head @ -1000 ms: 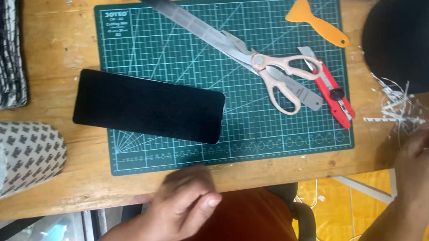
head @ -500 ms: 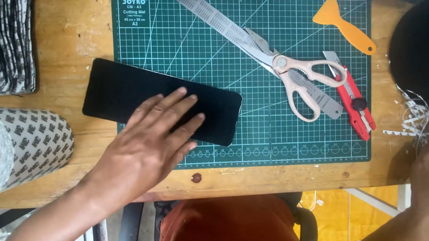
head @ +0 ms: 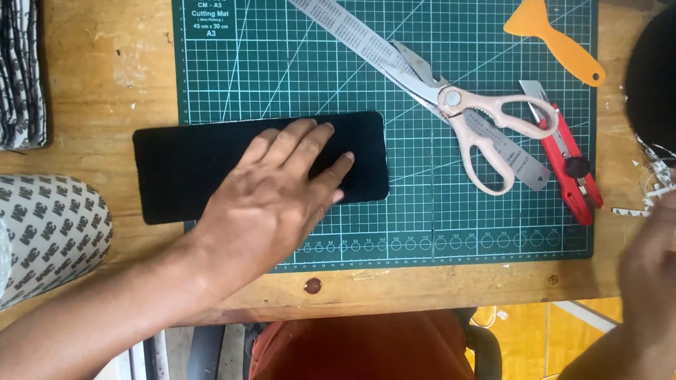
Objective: Measuring, cutting, and applying adhesive sheets to black fabric pieces on a cutting mat
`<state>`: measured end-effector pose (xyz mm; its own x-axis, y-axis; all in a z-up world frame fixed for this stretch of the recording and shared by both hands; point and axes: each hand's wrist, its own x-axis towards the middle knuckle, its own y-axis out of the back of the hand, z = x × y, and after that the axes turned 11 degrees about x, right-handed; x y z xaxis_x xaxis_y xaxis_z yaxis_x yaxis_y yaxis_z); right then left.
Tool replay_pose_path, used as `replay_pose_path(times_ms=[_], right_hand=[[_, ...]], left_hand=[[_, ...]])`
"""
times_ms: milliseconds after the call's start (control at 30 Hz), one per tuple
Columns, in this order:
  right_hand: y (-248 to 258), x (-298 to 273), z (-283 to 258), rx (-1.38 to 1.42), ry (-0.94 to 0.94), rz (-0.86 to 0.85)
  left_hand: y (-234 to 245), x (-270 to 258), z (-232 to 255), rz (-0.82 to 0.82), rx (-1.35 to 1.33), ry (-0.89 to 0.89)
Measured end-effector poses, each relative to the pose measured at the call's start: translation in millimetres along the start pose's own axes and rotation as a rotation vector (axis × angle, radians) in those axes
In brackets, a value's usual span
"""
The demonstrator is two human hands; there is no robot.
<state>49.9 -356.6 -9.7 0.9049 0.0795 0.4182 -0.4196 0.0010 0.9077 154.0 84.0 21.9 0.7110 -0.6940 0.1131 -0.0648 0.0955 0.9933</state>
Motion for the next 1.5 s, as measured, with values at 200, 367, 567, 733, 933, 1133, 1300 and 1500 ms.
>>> replay_pose_path(times_ms=[200,367,567,733,933,1133,1300,1500], right_hand=[[11,68,-92,0.611,0.185,-0.100],[0,105,-132,0.626,0.445,-0.272],[-16,120,-160,0.478,0.619,-0.357],[-24,112,-159,0.559,0.626,-0.257],[-21,114,-162,0.531,0.521,-0.169],[-35,110,-161,0.491,0.578,-0.146],[-26,111,-166,0.512,0.541,-0.171],[-24,114,-164,0.532,0.457,-0.102]], left_hand=[[-8,10,-6,0.061,0.013,-0.006],[-12,11,-7,0.135,0.032,-0.001],[-15,8,-8,0.178,0.024,0.014],[-17,7,-9,0.196,-0.055,0.059],[-22,5,-18,0.119,-0.049,0.118],[-17,7,-17,0.187,-0.035,0.083],[-20,6,-16,0.166,-0.005,0.107],[-16,9,-14,0.143,0.008,0.125]])
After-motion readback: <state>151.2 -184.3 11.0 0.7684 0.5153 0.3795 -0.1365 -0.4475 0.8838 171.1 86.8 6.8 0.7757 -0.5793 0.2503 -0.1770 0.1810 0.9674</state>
